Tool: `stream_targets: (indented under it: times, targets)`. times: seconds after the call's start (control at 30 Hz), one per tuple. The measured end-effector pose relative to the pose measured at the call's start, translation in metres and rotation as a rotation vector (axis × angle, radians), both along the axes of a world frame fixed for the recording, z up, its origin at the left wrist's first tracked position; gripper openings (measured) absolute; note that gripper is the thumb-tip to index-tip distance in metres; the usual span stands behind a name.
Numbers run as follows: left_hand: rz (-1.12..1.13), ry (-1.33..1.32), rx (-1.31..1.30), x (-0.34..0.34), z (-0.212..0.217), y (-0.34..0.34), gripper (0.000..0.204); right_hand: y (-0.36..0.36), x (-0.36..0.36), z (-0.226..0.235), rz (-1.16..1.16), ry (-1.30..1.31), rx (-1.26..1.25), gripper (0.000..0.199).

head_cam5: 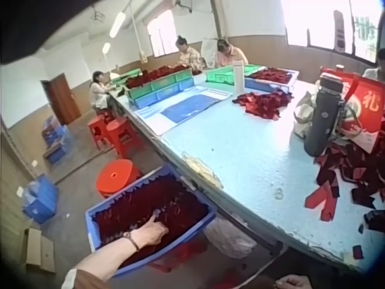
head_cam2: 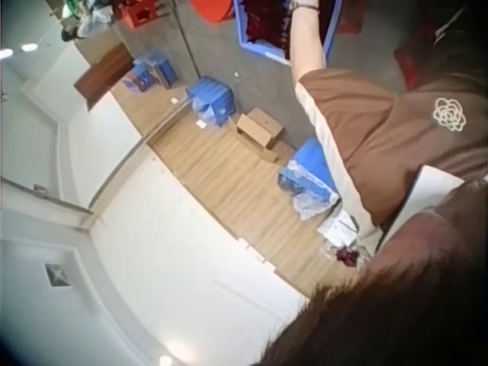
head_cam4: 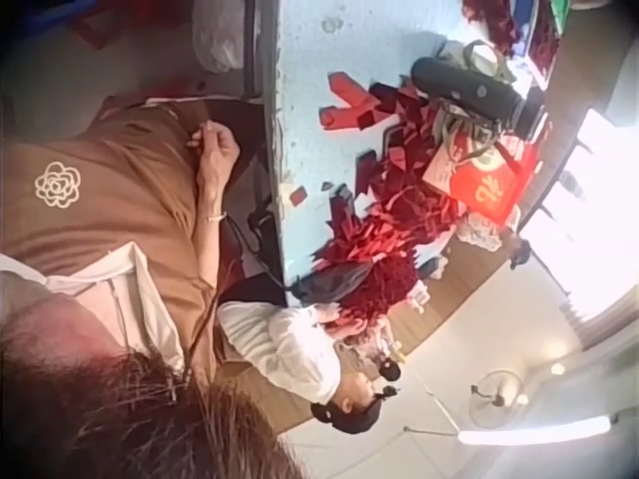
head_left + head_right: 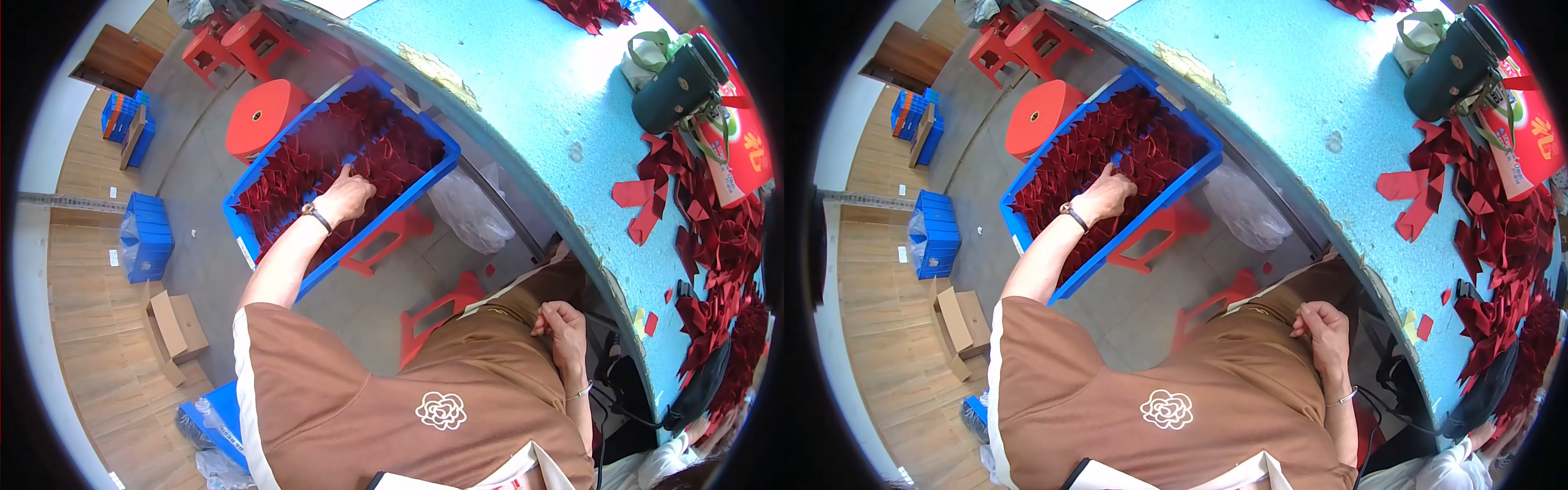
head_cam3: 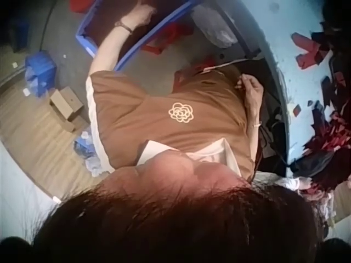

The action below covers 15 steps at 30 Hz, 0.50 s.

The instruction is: The recorder is folding and assembling decorative red ribbon bows at a factory workbench.

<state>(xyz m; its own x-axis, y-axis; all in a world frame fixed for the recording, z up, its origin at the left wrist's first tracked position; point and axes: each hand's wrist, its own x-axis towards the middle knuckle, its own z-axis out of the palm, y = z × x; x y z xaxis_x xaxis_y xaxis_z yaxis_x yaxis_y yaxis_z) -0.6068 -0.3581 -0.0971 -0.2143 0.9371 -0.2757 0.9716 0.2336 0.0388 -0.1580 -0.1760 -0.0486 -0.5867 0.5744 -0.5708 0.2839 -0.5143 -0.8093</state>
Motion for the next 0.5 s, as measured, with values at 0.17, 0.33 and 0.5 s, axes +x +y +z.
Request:
stream_targets:
  times: [0.17,0.33,0.5]
  targets:
    - [0.393,-0.236,0.612,-0.005,0.02,-0.022,0.026,-0.001,0.004,0.002,-0.017,0.018,-0.007,0.015]
    - [1.146,-0.679,0.646,-0.022,0.008,-0.078,0.015,-0.007,0.001,0.0,-0.009,0.013,-0.013,0.016]
    - [1.222,-0.79,0.633,-0.011,-0.009,-0.087,0.01,-0.014,0.002,-0.001,-0.011,0.02,-0.011,0.015]
